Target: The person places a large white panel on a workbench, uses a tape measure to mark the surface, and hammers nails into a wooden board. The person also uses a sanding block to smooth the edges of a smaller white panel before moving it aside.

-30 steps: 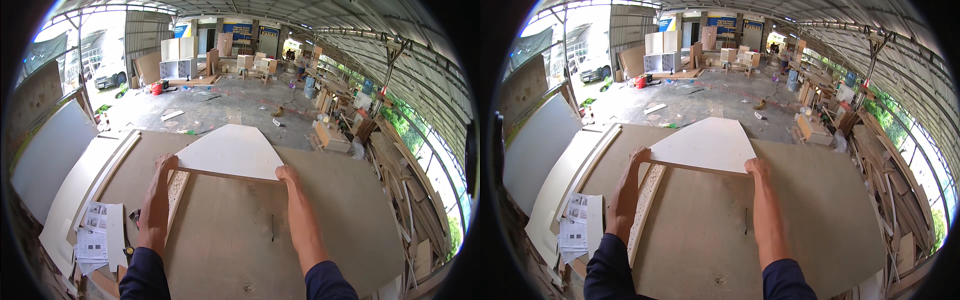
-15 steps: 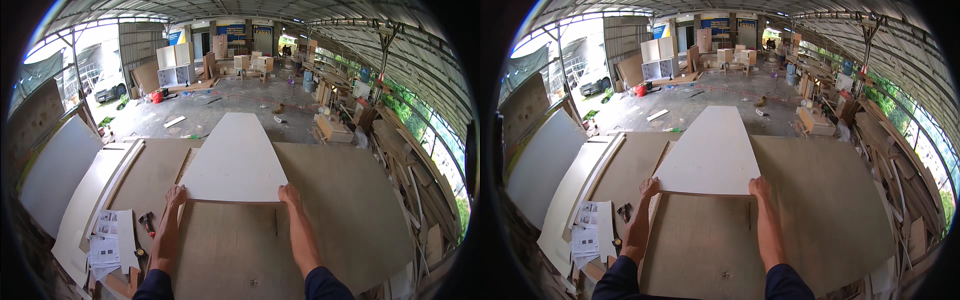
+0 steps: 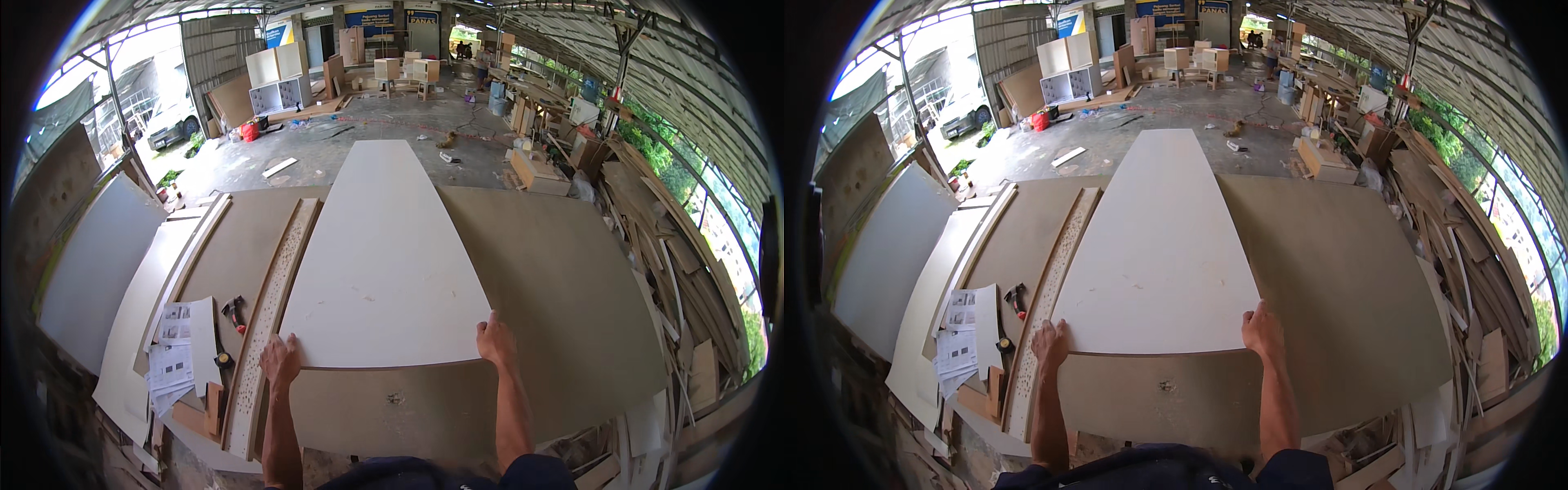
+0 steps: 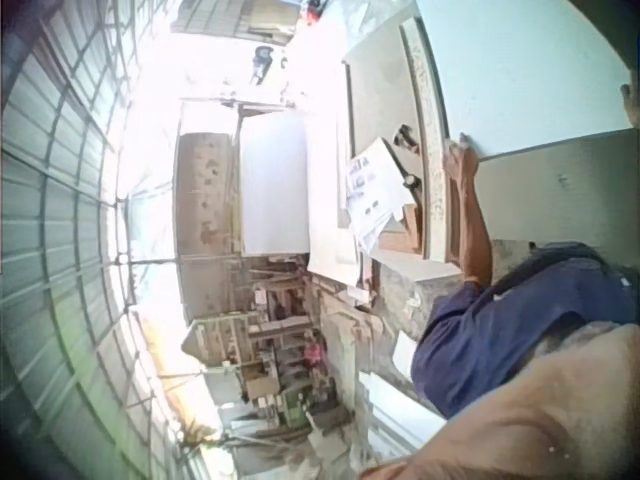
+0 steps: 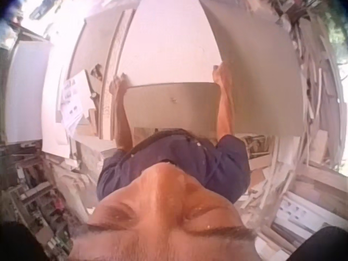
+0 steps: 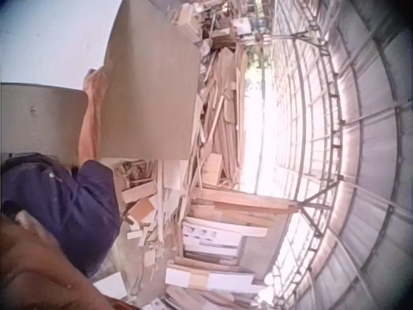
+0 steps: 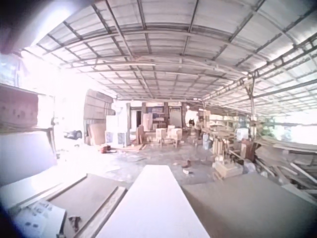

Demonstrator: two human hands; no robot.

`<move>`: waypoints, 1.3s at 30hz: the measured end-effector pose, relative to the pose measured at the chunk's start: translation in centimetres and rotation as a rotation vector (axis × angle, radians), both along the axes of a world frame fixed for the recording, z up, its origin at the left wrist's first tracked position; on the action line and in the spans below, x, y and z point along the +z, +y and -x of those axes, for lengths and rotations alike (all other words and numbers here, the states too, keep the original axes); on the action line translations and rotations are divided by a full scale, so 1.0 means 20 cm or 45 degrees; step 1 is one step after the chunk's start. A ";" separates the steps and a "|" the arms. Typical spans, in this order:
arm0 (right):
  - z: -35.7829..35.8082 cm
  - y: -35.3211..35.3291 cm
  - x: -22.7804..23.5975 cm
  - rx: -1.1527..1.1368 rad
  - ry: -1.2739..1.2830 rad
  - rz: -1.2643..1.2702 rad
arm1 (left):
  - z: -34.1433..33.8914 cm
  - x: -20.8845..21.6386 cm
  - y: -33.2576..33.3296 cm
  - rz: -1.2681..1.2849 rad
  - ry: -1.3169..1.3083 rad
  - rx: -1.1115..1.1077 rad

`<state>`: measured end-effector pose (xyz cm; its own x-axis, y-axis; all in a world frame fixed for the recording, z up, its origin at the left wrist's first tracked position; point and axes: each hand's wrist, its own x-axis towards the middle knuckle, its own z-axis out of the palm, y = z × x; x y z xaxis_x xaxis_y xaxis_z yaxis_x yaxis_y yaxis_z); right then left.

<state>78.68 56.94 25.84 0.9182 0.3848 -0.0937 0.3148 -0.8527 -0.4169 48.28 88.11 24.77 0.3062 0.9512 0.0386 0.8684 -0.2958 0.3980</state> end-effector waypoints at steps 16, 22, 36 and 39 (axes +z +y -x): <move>0.05 -1.74 -0.24 0.114 0.003 -0.101 | 0.21 -0.19 -2.04 -0.005 -0.490 0.339; 0.10 -2.40 -0.27 0.060 -0.020 -0.080 | 0.27 -0.15 -2.78 0.037 -0.579 0.360; 0.61 -3.59 -0.49 0.022 0.009 -0.332 | 0.83 -0.31 -3.82 0.155 -0.734 0.272; 0.65 -3.83 -0.54 0.008 0.020 -0.396 | 0.90 -0.33 -4.05 0.242 -0.683 0.248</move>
